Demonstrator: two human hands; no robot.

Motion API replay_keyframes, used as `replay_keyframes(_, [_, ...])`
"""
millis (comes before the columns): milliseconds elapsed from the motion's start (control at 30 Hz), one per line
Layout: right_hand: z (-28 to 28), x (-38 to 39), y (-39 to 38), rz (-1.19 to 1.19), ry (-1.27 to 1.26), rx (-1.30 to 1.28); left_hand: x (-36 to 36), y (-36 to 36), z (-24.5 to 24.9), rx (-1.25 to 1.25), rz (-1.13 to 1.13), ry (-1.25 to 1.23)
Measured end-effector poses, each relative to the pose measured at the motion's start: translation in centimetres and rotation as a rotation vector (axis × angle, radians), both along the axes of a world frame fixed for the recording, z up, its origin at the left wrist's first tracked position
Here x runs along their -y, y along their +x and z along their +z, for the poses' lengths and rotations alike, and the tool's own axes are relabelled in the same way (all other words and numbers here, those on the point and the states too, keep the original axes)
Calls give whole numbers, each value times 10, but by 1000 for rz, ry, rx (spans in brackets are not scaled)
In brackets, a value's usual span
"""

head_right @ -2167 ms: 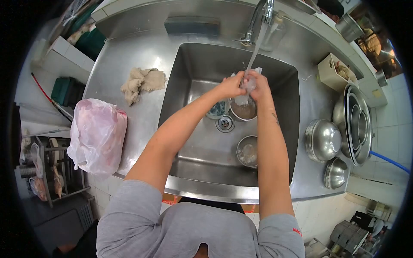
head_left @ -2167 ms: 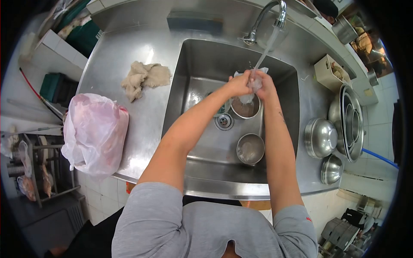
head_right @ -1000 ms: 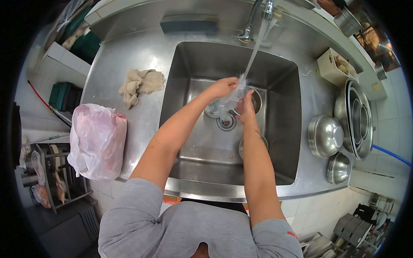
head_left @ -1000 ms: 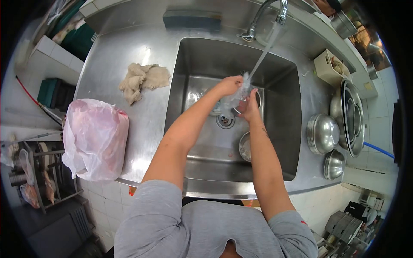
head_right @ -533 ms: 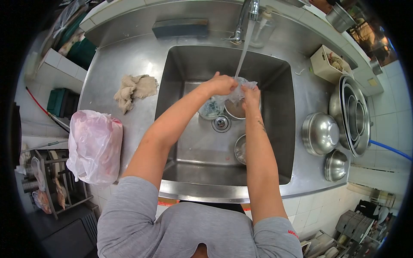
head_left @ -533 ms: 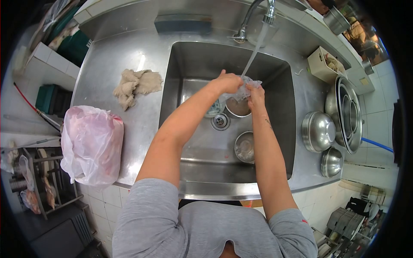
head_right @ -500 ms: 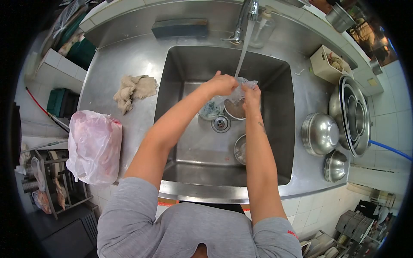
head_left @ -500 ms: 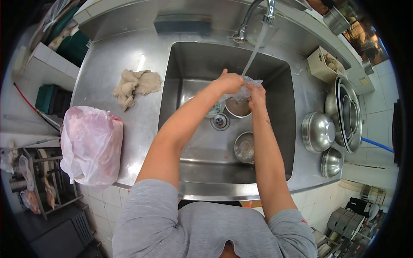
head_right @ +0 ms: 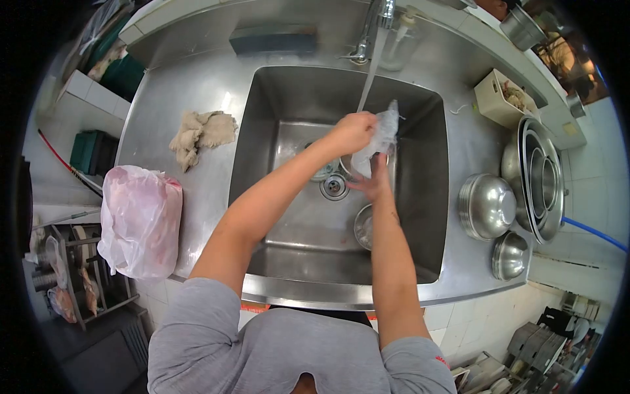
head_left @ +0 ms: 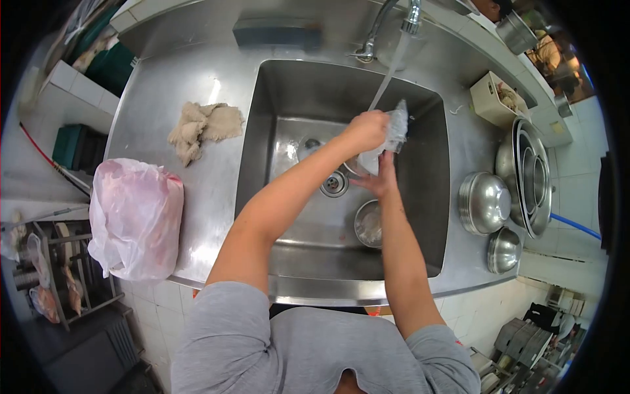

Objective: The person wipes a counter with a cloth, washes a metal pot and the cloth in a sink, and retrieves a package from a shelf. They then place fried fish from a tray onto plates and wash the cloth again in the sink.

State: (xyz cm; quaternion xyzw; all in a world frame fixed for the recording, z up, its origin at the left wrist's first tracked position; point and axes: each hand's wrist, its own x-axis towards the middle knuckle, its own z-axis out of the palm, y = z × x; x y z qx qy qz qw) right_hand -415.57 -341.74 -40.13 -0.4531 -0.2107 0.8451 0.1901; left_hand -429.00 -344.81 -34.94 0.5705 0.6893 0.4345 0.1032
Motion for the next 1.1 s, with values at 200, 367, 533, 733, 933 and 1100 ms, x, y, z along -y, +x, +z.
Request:
replay_keyframes(200, [-55,-10,-30,190,771,153,51,-39,-82,935,555,-86])
replay_keyframes(367, [-19,23,-69,400,1493,539,82,-26,-138,1597,569,-97])
replay_keyframes(533, [-8,26,-73,495,1396,490,85,-19,-137,1801,585,-85])
replay_keyframes(733, [30,-2,-39,734,1167,408,70,-1,-109,1691,486,-170])
replay_keyframes(933, [9,-32,-6,576,991,231,15,25,-110,1139,425,-140])
replay_keyframes(1100, [25,-110,10,470,1268,321,-25,22,-57,1136,179,-206])
